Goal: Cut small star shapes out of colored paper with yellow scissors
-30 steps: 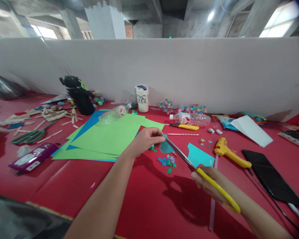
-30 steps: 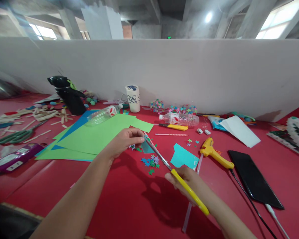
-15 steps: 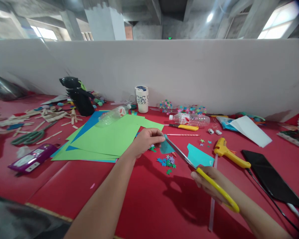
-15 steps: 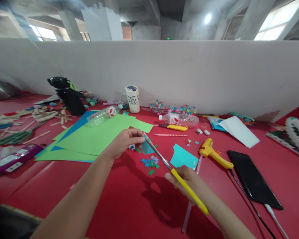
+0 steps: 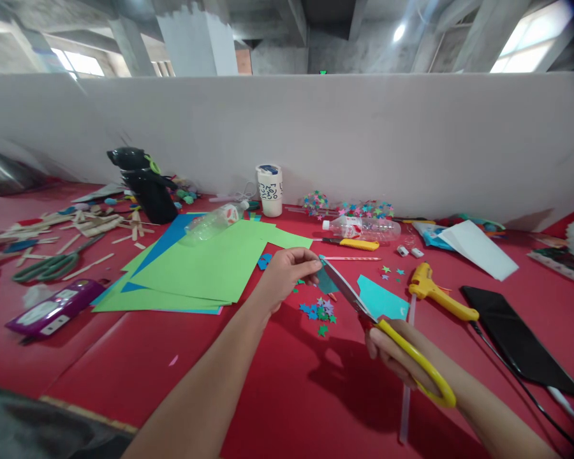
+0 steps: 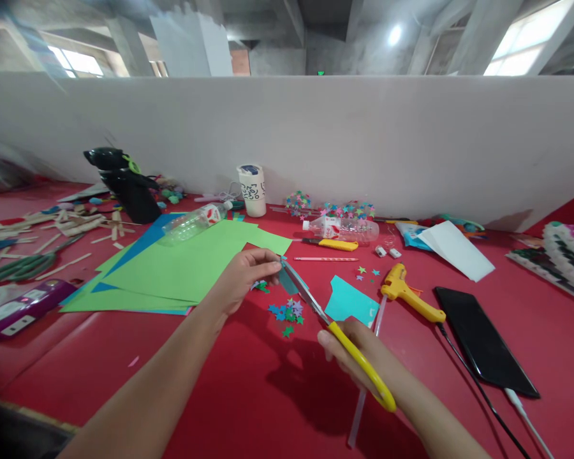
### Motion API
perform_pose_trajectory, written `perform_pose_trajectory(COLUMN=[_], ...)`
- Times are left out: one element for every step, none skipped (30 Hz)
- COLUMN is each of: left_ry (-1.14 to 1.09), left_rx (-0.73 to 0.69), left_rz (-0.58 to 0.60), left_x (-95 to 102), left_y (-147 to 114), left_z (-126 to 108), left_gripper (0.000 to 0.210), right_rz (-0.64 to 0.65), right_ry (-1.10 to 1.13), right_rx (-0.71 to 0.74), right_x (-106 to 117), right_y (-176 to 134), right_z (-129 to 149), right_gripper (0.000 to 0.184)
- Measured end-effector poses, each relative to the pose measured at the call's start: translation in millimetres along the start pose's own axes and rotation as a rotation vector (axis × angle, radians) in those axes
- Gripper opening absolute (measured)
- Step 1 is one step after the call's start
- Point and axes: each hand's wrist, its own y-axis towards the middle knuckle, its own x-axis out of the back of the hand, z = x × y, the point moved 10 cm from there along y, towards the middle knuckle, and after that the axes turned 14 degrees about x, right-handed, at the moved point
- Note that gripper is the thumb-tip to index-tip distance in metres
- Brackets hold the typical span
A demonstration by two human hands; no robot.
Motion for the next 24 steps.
perform_pose_trajectory(left_ry=[-0.001,0.0,0.0,-0.001,-0.003,-0.001,0.003,0.008,0.017,0.026,0.036,0.044,0.05,0.054,0.054,0.051,0.047,0.042,0.039,0.036,0.033,0.03,0.026,0.023], left_rx=[-0.011,-0.024,-0.038,-0.051,-0.059,-0.062,-0.061,-0.058,-0.051,-0.043,-0.034,-0.026,-0.019,-0.015,-0.014,-0.015,-0.017,-0.018,-0.019,-0.018,-0.018,-0.016,-0.013,-0.009], left_rz=[0.004,0.008,0.009,0.006,0.001,-0.002,-0.004,-0.001,0.004,0.008,0.008,0.005,0.0,-0.007,-0.013,-0.018,-0.019,-0.018,-0.015,-0.012,-0.012,-0.013,-0.017,-0.021], left_x=[-1.8,-3.6,-4.9,-5.8,-6.1,-6.2,-6.3,-6.4,-6.5,-6.4,-5.8,-4.9,-3.9,-2.8,-1.8,-1.0,-0.7,-0.5,-0.6,-0.7,-0.5,-0.1,0.5,1.2], left_y=[-0.5,-1.1,-1.7,-2.4,-2.9,-3.3,-3.5,-3.7,-3.7,-3.7,-3.6,-3.6,-3.5,-3.5,-3.7,-3.8,-4.0,-4.2,-4.4,-4.6,-4.7,-4.7,-4.7,-4.6], left_z=[-0.7,-1.7,-2.8,-3.9,-4.7,-5.2,-5.6,-5.8,-5.9,-5.9,-5.8,-5.6,-5.5,-5.4,-5.5,-5.7,-5.9,-6.0,-6.1,-6.2,-6.2,-6.1,-5.9,-5.7], left_gripper=[0.016,0.015,0.014,0.014,0.013,0.013,0.012,0.012,0.011,0.011,0.012,0.012,0.013,0.013,0.014,0.013,0.013,0.012,0.011,0.01,0.01,0.009,0.01,0.01], right_rz=[-0.002,0.003,0.008,0.01,0.008,0.006,0.003,0.0,-0.002,-0.002,-0.002,-0.002,0.0,0.005,0.01,0.016,0.023,0.029,0.035,0.042,0.049,0.052,0.051,0.046], right_ry=[0.0,0.002,0.003,-0.001,-0.011,-0.024,-0.039,-0.051,-0.058,-0.06,-0.059,-0.056,-0.053,-0.05,-0.048,-0.05,-0.057,-0.068,-0.082,-0.098,-0.112,-0.125,-0.135,-0.144], right_rx=[0.006,0.011,0.016,0.018,0.02,0.022,0.021,0.015,0.005,-0.003,-0.01,-0.016,-0.02,-0.024,-0.03,-0.035,-0.038,-0.038,-0.037,-0.037,-0.038,-0.036,-0.031,-0.02], right_x=[0.3,-0.1,-0.5,-0.4,0.3,1.1,2.2,3.2,4.0,4.4,4.7,5.0,4.9,4.4,4.1,3.7,3.6,3.6,3.7,3.8,3.9,4.0,4.4,4.9], right_y=[0.3,0.5,0.7,0.7,0.7,0.7,0.6,0.4,0.0,-0.4,-0.7,-1.1,-1.3,-1.5,-1.6,-1.6,-1.4,-0.9,-0.4,0.1,0.6,1.2,1.8,2.5], right_z=[0.6,1.4,2.3,3.2,4.4,5.9,7.5,8.6,9.4,10.1,10.8,11.2,11.4,11.1,10.4,9.5,8.8,8.3,7.9,7.5,7.2,7.1,7.3,7.9], right_gripper=[0.056,0.056,0.057,0.057,0.057,0.057,0.056,0.056,0.055,0.054,0.053,0.053,0.053,0.054,0.054,0.054,0.054,0.054,0.054,0.055,0.055,0.056,0.056,0.056])
